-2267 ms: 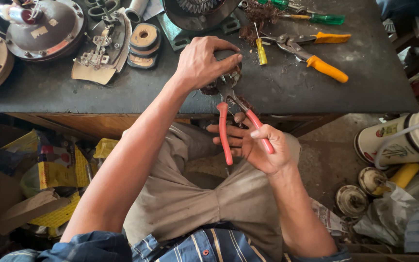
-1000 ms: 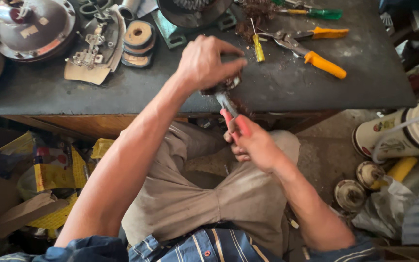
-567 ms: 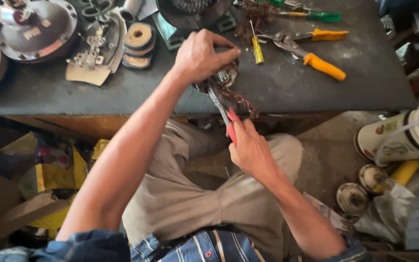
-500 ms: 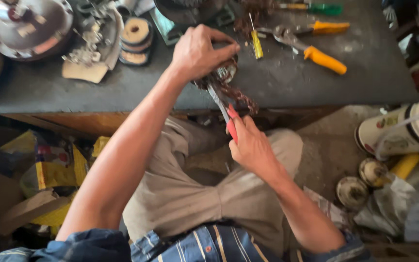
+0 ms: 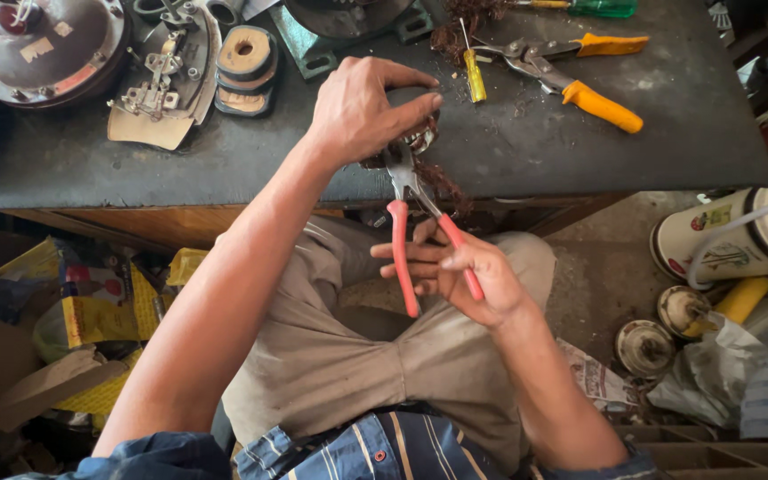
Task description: The person uses a screwdriver and pliers to remove copper wire from a motor armature. They pry and pull the wire from the slots, then cut and extract remaining strands, leaving the armature partially stripped.
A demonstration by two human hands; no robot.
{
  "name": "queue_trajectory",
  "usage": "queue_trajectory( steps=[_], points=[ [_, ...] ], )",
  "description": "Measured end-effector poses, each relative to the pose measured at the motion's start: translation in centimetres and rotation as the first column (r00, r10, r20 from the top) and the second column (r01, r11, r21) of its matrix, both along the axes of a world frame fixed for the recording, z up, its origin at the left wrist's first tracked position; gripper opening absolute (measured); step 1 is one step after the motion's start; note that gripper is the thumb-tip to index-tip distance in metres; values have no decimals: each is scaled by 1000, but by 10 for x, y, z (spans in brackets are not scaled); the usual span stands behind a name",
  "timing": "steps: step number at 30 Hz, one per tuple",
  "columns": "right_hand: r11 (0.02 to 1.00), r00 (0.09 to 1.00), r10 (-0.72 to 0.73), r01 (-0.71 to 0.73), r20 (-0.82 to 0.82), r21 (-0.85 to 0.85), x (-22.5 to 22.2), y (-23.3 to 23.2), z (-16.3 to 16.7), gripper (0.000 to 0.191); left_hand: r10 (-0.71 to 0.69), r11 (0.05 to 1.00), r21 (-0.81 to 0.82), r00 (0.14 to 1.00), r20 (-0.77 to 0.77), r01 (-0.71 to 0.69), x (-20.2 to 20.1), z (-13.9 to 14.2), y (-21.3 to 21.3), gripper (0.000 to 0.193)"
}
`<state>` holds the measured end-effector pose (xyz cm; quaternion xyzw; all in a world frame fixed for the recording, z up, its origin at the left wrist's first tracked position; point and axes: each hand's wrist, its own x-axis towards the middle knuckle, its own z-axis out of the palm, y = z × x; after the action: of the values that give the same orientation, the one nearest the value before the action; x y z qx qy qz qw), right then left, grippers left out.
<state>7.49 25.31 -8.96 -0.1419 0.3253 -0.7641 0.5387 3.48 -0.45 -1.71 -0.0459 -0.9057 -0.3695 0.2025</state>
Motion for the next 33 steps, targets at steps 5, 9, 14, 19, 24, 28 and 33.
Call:
queue_trajectory(
  steps=[5,9,14,19,24,28,33],
  points=[
    [991,991,17,1,134,-133,-7,-15,-13,38,-27,999,-50,989,-143,20,1,-2,2,35],
    [986,977,-43,74,207,-147,-2,-21,-19,37,-12,1000,-4,1000,-1,12,3,1,1,36],
    [988,928,-62,110,368,-109,3,-27,-17,35,-35,999,4,999,9,35,2,3,1,36],
    [995,949,-1,32,315,-92,-1,-22,-8,26,-55,998,-27,996,-70,53,2,0,1,35],
    [891,975,-48,141,-219,432,-9,-13,5,25,-27,994,-108,1000,-12,25,-2,-3,5,35],
    [871,176,234,399,-956,287,-22,-11,21,18,69,986,-150,996,-58,-77,-12,-2,11,34],
    [751,80,396,544,-915,373,-11,-14,30,22,141,985,-103,990,2,-140,-13,-4,12,35]
  ],
)
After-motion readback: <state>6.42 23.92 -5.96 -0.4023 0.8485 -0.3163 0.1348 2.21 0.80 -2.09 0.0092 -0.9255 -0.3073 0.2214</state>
